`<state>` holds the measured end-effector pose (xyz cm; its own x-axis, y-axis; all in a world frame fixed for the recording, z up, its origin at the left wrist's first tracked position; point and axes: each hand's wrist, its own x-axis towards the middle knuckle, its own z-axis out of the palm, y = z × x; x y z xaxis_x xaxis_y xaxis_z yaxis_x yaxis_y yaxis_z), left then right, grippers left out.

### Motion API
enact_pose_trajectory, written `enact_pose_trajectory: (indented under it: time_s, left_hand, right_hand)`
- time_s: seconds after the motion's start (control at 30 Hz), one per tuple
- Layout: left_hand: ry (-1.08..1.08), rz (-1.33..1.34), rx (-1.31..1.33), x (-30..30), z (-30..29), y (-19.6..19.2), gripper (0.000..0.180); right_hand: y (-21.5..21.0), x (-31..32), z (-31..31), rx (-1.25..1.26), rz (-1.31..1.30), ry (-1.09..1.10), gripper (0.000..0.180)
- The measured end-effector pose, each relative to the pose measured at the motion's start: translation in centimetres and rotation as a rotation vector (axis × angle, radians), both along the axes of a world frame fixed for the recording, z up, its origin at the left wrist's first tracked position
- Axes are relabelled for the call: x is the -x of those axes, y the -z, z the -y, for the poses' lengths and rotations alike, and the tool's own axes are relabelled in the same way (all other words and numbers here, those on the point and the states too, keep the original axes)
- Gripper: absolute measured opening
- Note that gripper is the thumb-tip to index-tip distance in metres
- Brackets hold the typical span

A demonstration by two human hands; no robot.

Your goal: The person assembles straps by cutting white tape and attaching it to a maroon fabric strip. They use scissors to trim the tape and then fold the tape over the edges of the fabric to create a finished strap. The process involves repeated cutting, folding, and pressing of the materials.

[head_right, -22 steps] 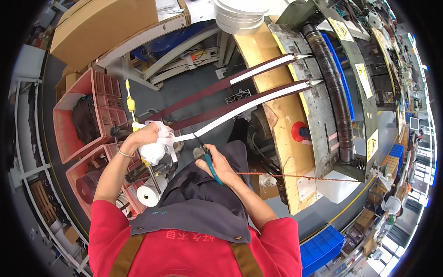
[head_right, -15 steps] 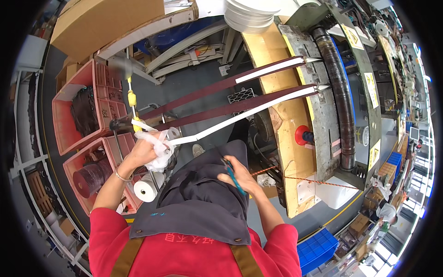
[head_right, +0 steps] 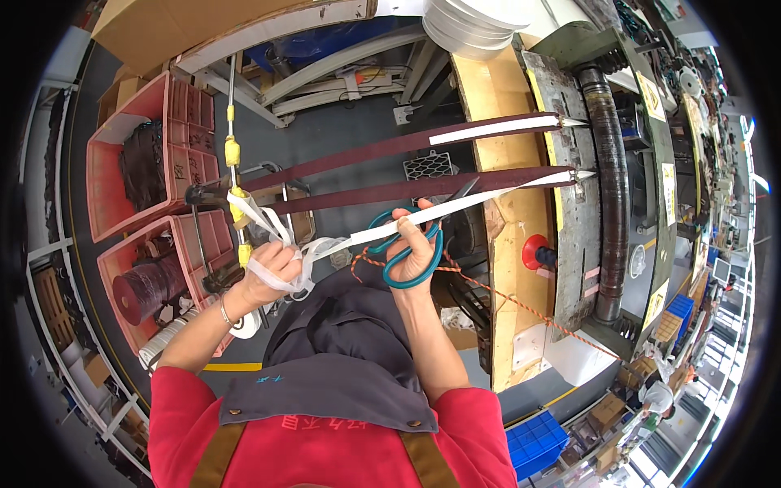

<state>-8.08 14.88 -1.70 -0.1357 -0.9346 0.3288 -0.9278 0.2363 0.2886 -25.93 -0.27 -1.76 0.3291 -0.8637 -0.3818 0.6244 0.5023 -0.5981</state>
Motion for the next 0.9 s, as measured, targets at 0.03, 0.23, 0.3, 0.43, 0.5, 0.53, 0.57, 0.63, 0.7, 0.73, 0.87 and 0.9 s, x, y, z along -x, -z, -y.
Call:
enact_pose_trajectory:
  time_s: [0.03, 0.23, 0.3, 0.43, 0.5, 0.53, 0.57, 0.63, 0.7, 0.73, 0.87, 0.9]
  left_hand:
    - [-0.014, -0.046, -0.027, 0.1, 0.0, 0.3, 0.021]
    - [-0.045, -0.293, -0.204, 0.1, 1.0, 0.6, 0.018]
    - [-0.117, -0.426, -0.329, 0.2, 1.8, 0.0, 0.015]
    - [-0.193, -0.531, -0.683, -0.7, 2.7, -1.2, 0.012]
    - [-0.261, -0.669, -0.814, -0.9, 3.5, -2.0, 0.013]
    - [-0.232, -0.695, -0.828, -1.1, 3.8, -2.4, 0.016]
    - [-0.18, -0.679, -0.76, -1.0, 4.0, -2.5, 0.015]
    - [-0.077, -0.648, -0.621, -0.9, 4.1, -2.3, 0.015]
    - [0.026, -0.444, -0.636, -1.3, 4.1, -2.5, 0.014]
    - [0.056, -0.356, -0.659, -1.2, 4.3, -2.9, 0.014]
    - [-0.025, -0.467, -0.704, -1.6, 4.2, -3.2, 0.011]
    - [-0.074, -0.554, -0.759, -1.9, 4.3, -3.4, 0.011]
  right_hand:
    - [0.2, 0.1, 0.3, -0.004, 0.059, -0.038, 0.035]
    - [-0.1, 0.9, 0.4, 0.013, -0.005, -0.094, 0.036]
    - [-0.6, 1.0, 0.0, 0.012, -0.128, -0.062, 0.036]
    - [-0.4, 1.1, -1.0, -0.021, -0.223, -0.059, 0.038]
    - [-0.7, 1.3, -1.4, -0.041, -0.215, -0.06, 0.038]
    - [-0.7, 1.2, -1.7, -0.061, -0.197, -0.055, 0.039]
    - [-0.6, 1.1, -2.1, -0.081, -0.18, -0.051, 0.039]
    - [-0.6, 1.2, -2.6, -0.125, -0.165, -0.071, 0.039]
    - [-0.5, 1.1, -3.0, -0.15, -0.157, -0.099, 0.039]
    - [-0.2, 1.2, -3.1, -0.14, -0.177, -0.112, 0.039]
    - [-0.5, 2.0, -2.7, -0.078, -0.31, -0.279, 0.037]
    - [0.1, 2.8, -2.8, -0.078, -0.341, -0.341, 0.037]
